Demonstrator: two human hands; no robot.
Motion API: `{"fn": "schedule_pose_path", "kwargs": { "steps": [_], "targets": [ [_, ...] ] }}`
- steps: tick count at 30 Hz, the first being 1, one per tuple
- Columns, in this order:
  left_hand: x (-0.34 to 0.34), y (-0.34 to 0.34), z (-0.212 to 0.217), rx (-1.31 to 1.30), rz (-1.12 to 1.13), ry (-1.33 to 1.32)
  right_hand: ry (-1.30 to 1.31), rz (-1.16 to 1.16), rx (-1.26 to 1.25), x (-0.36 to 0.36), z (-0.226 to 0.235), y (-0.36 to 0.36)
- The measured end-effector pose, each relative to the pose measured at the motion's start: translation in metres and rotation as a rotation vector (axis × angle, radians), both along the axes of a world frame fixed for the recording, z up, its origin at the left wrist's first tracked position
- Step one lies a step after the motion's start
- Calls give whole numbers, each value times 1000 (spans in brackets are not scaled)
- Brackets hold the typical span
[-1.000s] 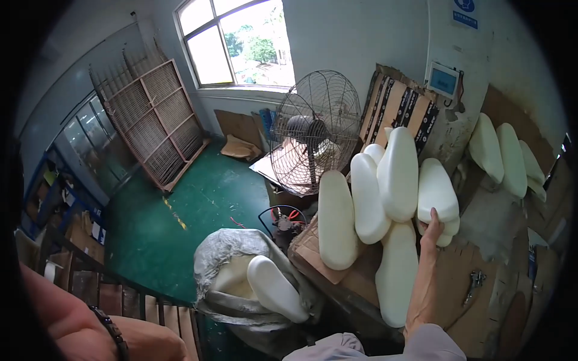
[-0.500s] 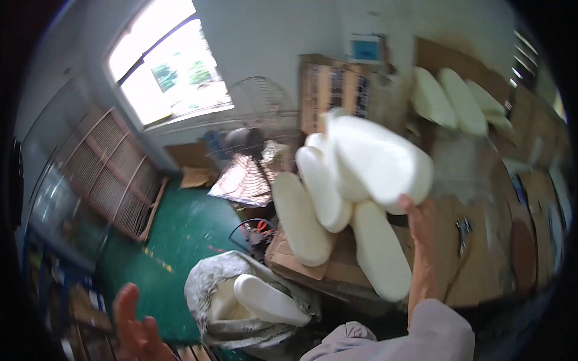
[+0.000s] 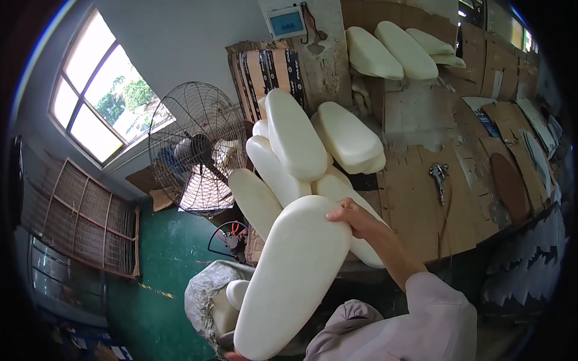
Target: Sorting and moving white foam pads between a workbench, a storage rack, and a large transport bag.
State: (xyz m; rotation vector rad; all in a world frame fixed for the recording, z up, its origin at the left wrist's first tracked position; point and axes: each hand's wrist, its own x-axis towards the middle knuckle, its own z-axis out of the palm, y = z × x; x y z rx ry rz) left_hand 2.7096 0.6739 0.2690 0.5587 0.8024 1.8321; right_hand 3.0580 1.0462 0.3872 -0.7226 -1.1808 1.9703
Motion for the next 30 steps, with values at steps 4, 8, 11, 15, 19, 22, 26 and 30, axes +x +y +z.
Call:
{"fn": "schedule_pose_path", "kwargs": {
  "steps": [4, 8, 11, 15, 19, 22, 26, 30],
  "targets": [
    [48, -23, -12, 130, -185, -284, -62, 22, -111, -44, -20, 16],
    [56, -32, -5, 143, -164, -284, -145, 156, -52, -90, -59, 24],
    [45, -47, -16, 4, 112, -246, -96, 231, -72, -102, -78, 24],
    [33, -82, -37, 16, 368, -337, -192, 372, -22, -104, -101, 40],
    [6, -94, -57, -8, 361, -259, -147, 434, -76, -127, -147, 39],
    [-12, -91, -68, -15, 270, -247, -180, 412, -162, -120, -147, 33],
    [-33, -94, -89, -20, 184, -234, -265, 476, -47, -105, -133, 38],
    [-48, -103, -103, -19, 111, -215, -992, -444, 575, -61, -171, 99]
  ]
}}
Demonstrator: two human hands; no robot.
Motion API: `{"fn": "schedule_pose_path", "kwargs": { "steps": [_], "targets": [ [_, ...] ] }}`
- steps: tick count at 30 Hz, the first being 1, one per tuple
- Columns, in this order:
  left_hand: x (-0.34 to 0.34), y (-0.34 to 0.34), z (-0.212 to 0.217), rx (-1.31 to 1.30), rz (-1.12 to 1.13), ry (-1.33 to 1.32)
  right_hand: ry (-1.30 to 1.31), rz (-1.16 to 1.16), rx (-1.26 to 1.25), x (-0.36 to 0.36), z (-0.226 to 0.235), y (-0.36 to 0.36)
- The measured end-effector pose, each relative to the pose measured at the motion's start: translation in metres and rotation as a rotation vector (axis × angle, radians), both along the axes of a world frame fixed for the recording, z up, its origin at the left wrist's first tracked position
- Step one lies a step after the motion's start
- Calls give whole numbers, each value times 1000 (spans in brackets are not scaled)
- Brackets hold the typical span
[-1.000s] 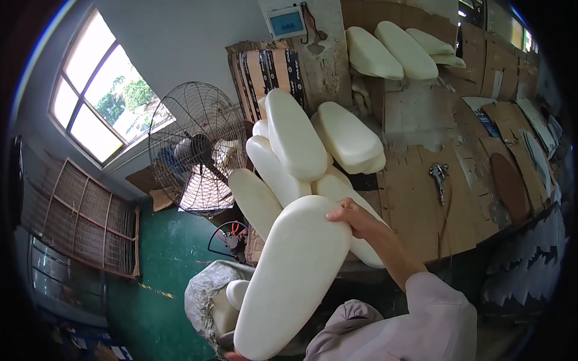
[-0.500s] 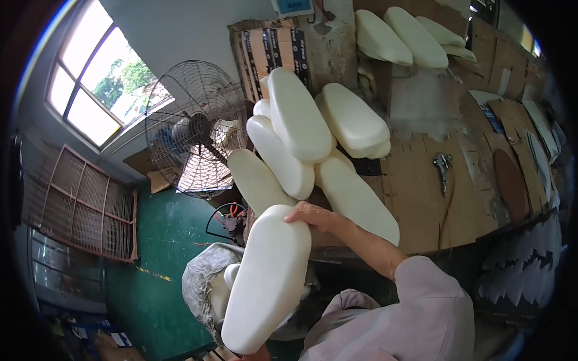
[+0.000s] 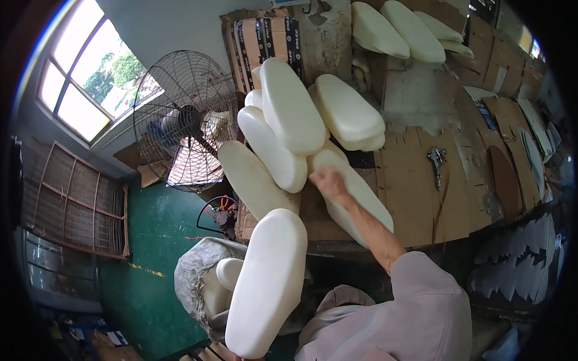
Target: Sorting and moving white foam pads between a workbench, a storage rack, and a large transport bag.
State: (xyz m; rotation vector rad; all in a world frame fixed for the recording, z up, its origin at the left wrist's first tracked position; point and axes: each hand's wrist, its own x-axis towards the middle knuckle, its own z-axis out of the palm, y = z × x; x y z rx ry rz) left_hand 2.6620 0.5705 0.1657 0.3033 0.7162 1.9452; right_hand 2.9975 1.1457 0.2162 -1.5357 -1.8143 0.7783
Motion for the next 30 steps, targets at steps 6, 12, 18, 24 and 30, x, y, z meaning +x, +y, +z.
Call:
{"fn": "schedule_pose_path", "kwargs": {
  "steps": [6, 12, 18, 24, 30],
  "targets": [
    [53, -56, 18, -23, 64, 4, -111, 42, 1, 80, -62, 120],
    [86, -50, 59, -107, 486, -60, 218, 312, -334, 75, -39, 128],
    [102, -80, 71, -35, 641, -45, 311, 483, -582, 55, 78, 37],
    [127, -145, 68, 130, 790, 23, 159, 623, -367, -2, 124, -100],
    [165, -209, 132, 155, 1275, 56, 176, 806, -175, -83, 129, -209]
  ]
}}
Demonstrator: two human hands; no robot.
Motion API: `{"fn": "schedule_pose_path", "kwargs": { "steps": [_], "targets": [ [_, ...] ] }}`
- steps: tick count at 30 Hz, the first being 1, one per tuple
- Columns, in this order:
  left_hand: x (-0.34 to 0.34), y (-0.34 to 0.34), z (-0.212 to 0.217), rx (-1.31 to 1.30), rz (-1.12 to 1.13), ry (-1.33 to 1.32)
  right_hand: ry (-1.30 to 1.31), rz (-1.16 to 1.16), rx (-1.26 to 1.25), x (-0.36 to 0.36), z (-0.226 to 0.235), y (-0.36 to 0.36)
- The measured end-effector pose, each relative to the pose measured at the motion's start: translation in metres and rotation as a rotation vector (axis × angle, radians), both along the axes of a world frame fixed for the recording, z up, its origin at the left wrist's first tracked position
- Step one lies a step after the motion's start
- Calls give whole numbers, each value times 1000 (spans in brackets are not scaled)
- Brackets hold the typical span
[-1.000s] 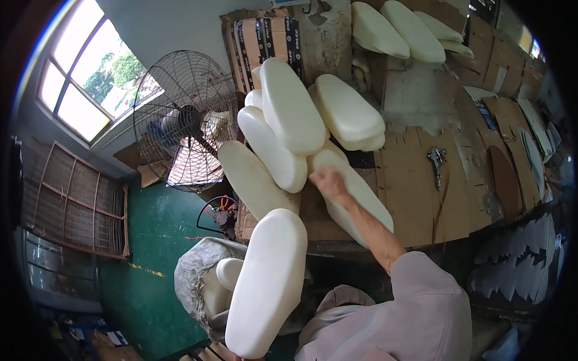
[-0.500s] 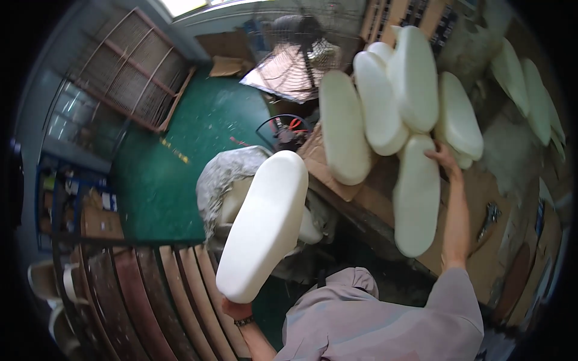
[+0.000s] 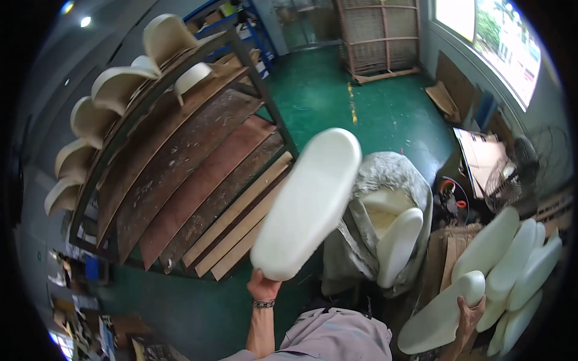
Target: Sorting and moving white foam pads between a workbench, a storage rack, and a large transport bag.
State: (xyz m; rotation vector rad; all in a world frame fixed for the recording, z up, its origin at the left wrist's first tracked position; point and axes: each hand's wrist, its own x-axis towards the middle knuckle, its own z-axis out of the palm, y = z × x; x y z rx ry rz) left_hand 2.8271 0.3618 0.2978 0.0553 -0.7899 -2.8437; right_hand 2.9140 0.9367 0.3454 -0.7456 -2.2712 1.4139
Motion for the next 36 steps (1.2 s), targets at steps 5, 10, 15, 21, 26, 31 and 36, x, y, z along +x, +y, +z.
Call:
{"fn": "schedule_pose_path", "kwargs": {
  "steps": [5, 10, 15, 21, 26, 31, 36],
  "targets": [
    [30, -46, 81, -198, 456, 196, 199, 27, -135, -75, 38, -74],
    [41, -79, 138, -297, 721, 202, 404, 6, -43, -122, 56, -107],
    [27, -111, 195, -386, 784, 420, 418, -45, -67, -153, 43, -142],
    [-25, -148, 252, -393, 965, 342, 395, -57, 59, -154, 46, -177],
    [-69, -160, 268, -424, 857, 344, 381, -106, 41, -144, 46, -181],
    [-131, -178, 298, -441, 853, 407, 397, -126, 35, -134, 46, -180],
    [-222, -238, 305, -374, 896, 455, 413, -113, 32, -131, 52, -193]
  ]
}}
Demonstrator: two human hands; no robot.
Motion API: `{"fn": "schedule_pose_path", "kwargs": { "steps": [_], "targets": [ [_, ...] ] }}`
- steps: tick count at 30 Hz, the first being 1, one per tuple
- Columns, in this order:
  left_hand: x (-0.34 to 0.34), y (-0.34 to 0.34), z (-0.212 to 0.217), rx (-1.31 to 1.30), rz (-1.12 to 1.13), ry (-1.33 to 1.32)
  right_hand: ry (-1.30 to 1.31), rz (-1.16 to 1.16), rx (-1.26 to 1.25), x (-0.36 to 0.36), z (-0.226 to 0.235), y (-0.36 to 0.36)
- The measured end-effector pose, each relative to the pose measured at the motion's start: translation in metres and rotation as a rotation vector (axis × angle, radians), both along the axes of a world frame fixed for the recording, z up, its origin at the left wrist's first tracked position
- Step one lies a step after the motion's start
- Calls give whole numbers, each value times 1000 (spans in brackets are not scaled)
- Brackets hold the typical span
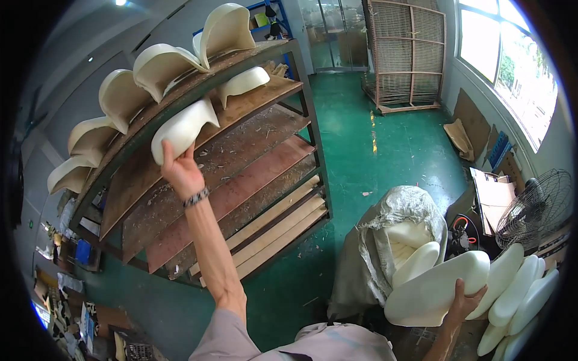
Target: Sorting and moving white foam pads between a workbench, a storage rack, and a large transport bag.
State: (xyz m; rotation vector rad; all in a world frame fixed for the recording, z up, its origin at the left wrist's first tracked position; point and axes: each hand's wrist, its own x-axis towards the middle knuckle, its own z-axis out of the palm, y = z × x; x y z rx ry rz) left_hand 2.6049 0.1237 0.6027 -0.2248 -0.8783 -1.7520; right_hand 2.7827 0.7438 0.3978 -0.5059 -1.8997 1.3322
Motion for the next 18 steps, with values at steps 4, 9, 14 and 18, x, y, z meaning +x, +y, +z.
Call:
{"fn": "schedule_pose_path", "kwargs": {
  "steps": [4, 9, 14, 18],
  "targets": [
    [-61, -42, 3, 91, -12, 17, 3, 47, -34, -1, 16, -20],
    [-77, -45, 0, 64, 14, -50, 62, 49, 7, -10, 23, -39],
    [-56, -47, -21, -17, -140, -99, 176, 159, 6, -35, 45, -83],
    [-55, -40, -19, 24, -193, -78, 180, 291, 48, -49, 62, -119]
  ]
}}
